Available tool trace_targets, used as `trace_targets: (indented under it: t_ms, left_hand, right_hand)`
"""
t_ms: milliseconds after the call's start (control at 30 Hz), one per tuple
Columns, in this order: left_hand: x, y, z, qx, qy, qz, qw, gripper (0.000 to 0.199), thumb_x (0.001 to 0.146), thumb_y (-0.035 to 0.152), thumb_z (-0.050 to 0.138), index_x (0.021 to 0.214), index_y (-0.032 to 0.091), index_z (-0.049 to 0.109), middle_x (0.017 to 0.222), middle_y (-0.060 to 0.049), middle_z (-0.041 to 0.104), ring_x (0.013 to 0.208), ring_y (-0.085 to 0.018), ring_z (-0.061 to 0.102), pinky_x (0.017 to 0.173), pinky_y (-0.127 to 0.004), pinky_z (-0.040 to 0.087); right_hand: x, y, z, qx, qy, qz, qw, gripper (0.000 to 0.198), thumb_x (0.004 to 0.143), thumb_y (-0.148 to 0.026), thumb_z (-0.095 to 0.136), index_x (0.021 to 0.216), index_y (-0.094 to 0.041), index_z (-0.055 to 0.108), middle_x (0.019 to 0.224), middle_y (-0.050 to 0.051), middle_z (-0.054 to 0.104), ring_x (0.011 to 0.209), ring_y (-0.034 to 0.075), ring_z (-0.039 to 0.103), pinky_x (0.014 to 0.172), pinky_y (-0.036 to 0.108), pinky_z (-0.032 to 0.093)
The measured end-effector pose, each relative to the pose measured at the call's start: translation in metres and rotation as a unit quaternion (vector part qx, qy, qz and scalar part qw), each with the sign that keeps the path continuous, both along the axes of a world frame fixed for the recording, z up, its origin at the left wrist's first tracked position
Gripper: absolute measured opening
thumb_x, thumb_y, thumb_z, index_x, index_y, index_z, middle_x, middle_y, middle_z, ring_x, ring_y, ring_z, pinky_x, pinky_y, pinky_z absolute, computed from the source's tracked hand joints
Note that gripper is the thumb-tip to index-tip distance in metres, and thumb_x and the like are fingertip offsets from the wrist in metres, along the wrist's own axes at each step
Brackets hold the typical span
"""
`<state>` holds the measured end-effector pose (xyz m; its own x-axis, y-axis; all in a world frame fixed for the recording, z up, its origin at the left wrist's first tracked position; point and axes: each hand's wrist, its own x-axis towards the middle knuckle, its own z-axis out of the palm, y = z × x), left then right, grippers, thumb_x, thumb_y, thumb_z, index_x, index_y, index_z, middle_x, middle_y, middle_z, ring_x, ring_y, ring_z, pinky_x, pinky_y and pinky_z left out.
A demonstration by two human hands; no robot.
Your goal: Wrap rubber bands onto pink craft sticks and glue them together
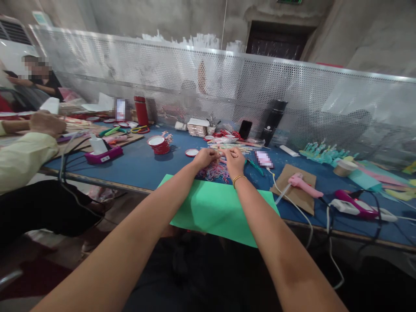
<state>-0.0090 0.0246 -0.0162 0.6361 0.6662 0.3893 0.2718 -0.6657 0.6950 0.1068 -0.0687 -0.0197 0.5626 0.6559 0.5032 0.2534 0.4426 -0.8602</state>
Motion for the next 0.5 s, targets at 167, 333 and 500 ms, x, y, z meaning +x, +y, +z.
trace_targets:
  t_ms: [167,333,500]
  left_hand:
    - [-0.0003,-0.0015,0.0012,0.003,0.007,-0.001,1.000,0.047,0.074,0.055,0.056,0.061,0.012,0.067,0.056,0.000,0.056,0.052,-0.009,0.039,0.051,-0.023,0.027]
    - [-0.0005,-0.0003,0.0005,0.004,0.003,0.003,1.000,0.046,0.075,0.055,0.056,0.061,0.012,0.067,0.058,-0.001,0.057,0.054,-0.010,0.041,0.052,-0.023,0.029]
    - [-0.0012,-0.0022,0.0017,0.008,-0.004,-0.010,1.000,0.046,0.075,0.055,0.057,0.061,0.012,0.068,0.059,-0.001,0.059,0.054,-0.010,0.042,0.052,-0.023,0.030]
  right_hand:
    - [-0.0013,-0.0007,0.0019,0.022,0.023,0.008,0.999,0.021,0.074,-0.040,0.058,0.067,-0.021,0.054,0.066,-0.001,0.066,0.067,0.015,0.066,0.059,0.025,0.055]
    - [-0.0026,-0.0030,0.0037,0.016,0.043,0.027,0.999,0.018,0.074,-0.037,0.057,0.066,-0.021,0.054,0.069,0.000,0.068,0.067,0.016,0.066,0.057,0.026,0.055]
    - [-0.0020,-0.0030,0.0032,0.021,0.033,0.020,0.999,0.022,0.074,-0.041,0.059,0.067,-0.021,0.054,0.066,-0.001,0.066,0.067,0.016,0.066,0.057,0.026,0.055]
